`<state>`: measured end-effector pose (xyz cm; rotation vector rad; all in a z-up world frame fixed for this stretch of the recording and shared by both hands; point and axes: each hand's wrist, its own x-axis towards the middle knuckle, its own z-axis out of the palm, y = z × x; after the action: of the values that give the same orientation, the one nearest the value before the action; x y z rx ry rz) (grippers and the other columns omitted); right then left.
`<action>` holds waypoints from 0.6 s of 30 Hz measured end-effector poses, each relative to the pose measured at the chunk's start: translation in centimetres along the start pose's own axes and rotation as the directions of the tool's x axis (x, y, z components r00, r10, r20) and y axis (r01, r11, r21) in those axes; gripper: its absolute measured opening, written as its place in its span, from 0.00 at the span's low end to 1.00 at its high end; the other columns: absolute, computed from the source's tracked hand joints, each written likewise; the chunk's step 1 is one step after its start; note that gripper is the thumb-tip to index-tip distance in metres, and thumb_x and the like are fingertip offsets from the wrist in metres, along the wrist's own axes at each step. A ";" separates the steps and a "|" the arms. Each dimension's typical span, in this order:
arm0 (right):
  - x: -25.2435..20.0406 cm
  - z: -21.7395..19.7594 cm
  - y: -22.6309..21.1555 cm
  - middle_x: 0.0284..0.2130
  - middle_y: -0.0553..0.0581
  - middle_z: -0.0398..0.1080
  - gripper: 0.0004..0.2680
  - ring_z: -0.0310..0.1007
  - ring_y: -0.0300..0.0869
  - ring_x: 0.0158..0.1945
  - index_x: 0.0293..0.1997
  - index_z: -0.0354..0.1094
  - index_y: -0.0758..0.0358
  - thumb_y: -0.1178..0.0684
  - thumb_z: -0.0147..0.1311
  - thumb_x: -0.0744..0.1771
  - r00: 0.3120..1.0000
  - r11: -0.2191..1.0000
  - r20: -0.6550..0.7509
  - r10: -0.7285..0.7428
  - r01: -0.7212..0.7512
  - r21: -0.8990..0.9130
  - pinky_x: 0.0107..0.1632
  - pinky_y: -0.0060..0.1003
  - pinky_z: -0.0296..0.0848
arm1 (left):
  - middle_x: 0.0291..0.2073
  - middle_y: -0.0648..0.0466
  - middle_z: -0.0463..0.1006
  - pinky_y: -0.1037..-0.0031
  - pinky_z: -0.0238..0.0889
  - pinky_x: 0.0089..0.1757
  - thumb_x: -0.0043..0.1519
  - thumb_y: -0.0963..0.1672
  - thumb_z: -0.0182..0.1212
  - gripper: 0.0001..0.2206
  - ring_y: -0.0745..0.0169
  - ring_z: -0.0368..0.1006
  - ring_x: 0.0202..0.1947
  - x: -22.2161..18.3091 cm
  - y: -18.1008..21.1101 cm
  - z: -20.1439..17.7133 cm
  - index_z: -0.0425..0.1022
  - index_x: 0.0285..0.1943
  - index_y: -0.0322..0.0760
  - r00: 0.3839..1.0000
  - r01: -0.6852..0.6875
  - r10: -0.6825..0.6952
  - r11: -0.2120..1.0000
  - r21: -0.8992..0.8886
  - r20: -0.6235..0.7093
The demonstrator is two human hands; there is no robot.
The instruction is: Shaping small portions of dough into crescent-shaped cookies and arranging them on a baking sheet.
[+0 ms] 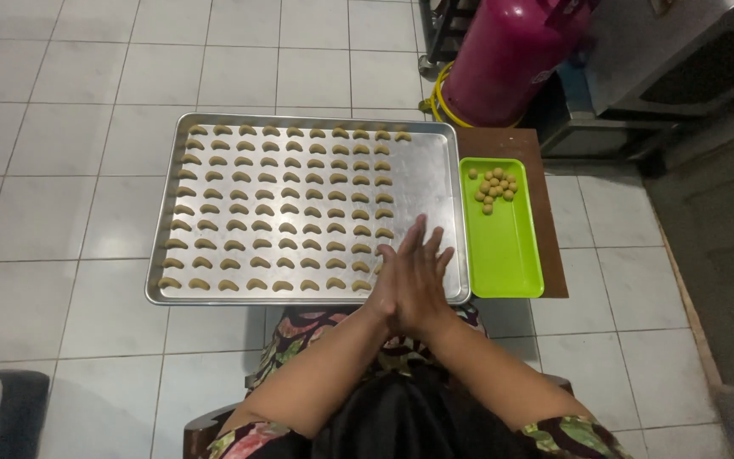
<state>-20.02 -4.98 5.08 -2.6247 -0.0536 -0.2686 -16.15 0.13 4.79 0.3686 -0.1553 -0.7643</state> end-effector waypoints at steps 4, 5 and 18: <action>-1.8 3.8 3.5 0.74 0.73 0.08 0.52 0.08 0.76 0.73 0.75 0.07 0.64 0.08 0.10 0.54 0.991 0.993 0.060 -0.122 0.122 -0.001 0.67 0.75 0.15 | 0.46 0.54 0.60 0.55 0.47 0.63 0.39 0.77 0.36 0.57 0.43 0.60 0.57 -1.2 3.3 0.8 0.42 0.79 0.64 0.969 0.216 -0.224 0.972 -0.088 -0.099; -1.2 3.1 4.3 0.74 0.75 0.13 0.50 0.12 0.78 0.73 0.76 0.13 0.68 0.11 0.12 0.58 1.000 0.999 0.020 -0.024 0.024 -0.029 0.64 0.80 0.20 | 0.42 0.56 0.64 0.57 0.49 0.63 0.38 0.78 0.34 0.56 0.45 0.65 0.54 -1.4 3.8 1.1 0.43 0.79 0.69 0.933 0.311 -0.331 0.939 -0.148 -0.142; 0.3 1.7 4.1 0.73 0.79 0.14 0.47 0.14 0.83 0.71 0.76 0.12 0.71 0.13 0.09 0.61 0.990 0.990 -0.056 0.133 -0.135 -0.038 0.60 0.86 0.20 | 0.53 0.47 0.76 0.53 0.57 0.60 0.47 0.75 0.32 0.49 0.45 0.71 0.55 -1.4 1.8 -0.8 0.66 0.72 0.59 0.844 0.398 -0.411 0.911 -0.111 -0.345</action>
<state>-19.02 -7.75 1.71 -2.6461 0.1477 -0.2960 -15.79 2.54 4.72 0.5111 0.2959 -1.1012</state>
